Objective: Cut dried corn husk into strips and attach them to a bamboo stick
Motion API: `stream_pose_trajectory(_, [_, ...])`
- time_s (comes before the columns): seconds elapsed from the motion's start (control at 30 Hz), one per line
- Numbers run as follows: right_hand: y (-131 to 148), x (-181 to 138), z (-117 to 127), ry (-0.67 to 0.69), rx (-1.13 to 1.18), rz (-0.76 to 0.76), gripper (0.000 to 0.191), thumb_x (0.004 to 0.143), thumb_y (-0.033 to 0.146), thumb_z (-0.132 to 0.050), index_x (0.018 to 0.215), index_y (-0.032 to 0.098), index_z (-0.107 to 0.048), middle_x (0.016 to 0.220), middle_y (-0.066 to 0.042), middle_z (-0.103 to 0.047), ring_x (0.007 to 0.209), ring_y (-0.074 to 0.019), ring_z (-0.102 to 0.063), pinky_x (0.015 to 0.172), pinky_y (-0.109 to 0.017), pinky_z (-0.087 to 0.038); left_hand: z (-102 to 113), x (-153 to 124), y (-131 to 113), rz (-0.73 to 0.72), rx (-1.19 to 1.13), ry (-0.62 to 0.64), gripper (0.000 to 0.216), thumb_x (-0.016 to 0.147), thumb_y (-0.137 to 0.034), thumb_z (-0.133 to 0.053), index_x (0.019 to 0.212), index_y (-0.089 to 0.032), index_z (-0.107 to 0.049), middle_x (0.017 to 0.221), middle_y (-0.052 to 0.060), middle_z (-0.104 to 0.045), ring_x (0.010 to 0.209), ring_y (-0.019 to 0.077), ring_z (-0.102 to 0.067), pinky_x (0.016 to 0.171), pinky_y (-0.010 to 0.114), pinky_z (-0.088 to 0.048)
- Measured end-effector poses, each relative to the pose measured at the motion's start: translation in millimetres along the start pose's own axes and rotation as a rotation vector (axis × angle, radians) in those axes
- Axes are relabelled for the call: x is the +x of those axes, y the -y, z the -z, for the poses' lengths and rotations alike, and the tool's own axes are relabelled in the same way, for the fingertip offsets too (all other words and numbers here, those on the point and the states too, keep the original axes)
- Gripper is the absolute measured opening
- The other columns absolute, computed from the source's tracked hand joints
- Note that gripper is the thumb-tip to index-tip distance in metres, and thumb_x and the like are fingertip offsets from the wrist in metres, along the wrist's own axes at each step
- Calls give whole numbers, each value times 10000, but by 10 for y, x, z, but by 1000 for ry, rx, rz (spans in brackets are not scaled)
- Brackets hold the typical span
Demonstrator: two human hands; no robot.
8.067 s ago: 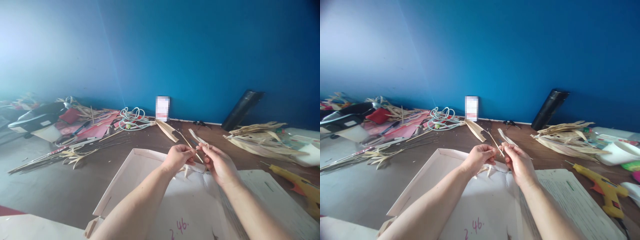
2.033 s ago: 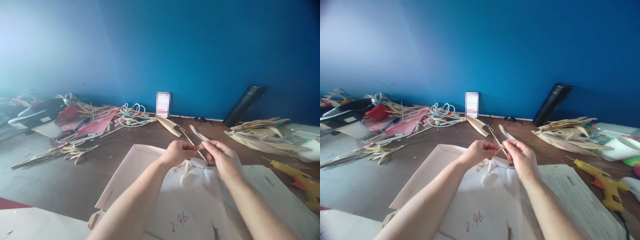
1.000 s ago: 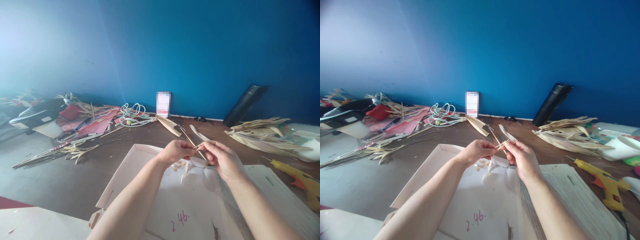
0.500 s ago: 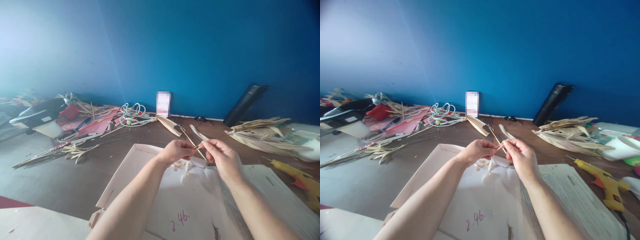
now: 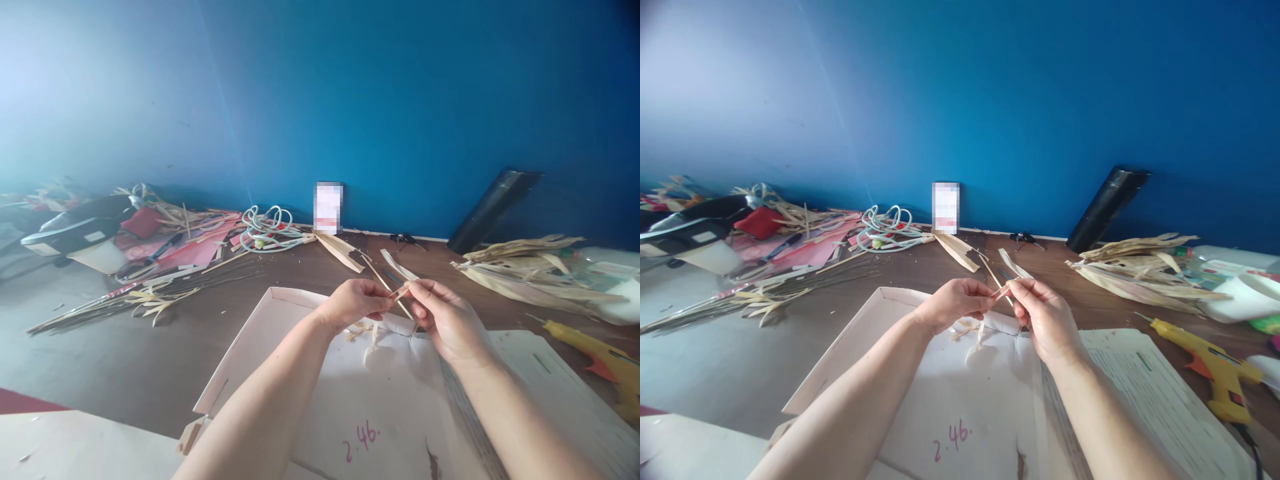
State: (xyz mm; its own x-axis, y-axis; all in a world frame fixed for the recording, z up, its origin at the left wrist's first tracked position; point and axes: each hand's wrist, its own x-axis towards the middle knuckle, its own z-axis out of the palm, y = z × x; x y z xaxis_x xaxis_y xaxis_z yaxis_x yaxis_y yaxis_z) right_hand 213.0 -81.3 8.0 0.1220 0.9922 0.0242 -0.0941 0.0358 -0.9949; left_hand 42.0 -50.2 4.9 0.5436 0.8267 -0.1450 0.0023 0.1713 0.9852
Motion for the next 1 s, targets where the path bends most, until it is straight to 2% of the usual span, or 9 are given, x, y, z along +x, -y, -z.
stream_pose_trajectory(0.23, [-16, -15, -17, -101, -92, 51, 222, 706, 396, -705, 795, 195, -671, 572, 20, -534, 487, -82, -410, 399, -185, -307, -1, -15, -18, 24, -23, -1, 327, 665, -384, -690, 879, -138, -665, 726, -1, -549, 615, 52, -486, 619, 209, -450])
stream_pose_trajectory(0.33, [-12, -19, -20, -110, -102, 64, 242, 703, 403, -705, 810, 188, -673, 597, 7, -555, 488, -83, -415, 400, -190, -315, -4, -17, -26, 40, -34, -2, 315, 664, -372, -693, 868, -134, -659, 720, -2, -548, 611, 52, -486, 618, 209, -446])
stream_pose_trajectory(0.6, [8, -14, -1, -22, 26, -15, 183, 720, 354, -705, 797, 191, -675, 638, -1, -574, 473, -62, -386, 388, -175, -292, -16, -19, -26, 42, -98, -6, 309, 633, -365, -717, 811, -127, -633, 676, -13, -526, 586, 51, -481, 585, 193, -425])
stream_pose_trajectory(0.73, [19, -2, 3, 24, 72, -45, 150, 731, 335, -697, 777, 193, -677, 738, -11, -602, 490, -53, -390, 387, -167, -287, -9, -21, -23, 35, -98, -6, 304, 631, -365, -715, 799, -127, -627, 663, -13, -524, 587, 56, -486, 584, 194, -422])
stream_pose_trajectory(0.83, [26, 1, 2, 40, 88, -56, 140, 731, 327, -696, 773, 194, -681, 794, -16, -614, 500, -50, -394, 384, -165, -284, -6, -23, -29, 37, -92, -9, 281, 642, -355, -703, 794, -132, -626, 655, -17, -520, 585, 57, -485, 591, 199, -424])
stream_pose_trajectory(1.0, [22, -1, 9, 44, 95, -69, 158, 719, 335, -704, 775, 188, -686, 777, -21, -607, 504, -55, -394, 382, -169, -291, -6, -22, -35, 37, -94, -17, 220, 653, -299, -683, 784, -133, -620, 680, -9, -539, 594, 60, -497, 606, 210, -431])
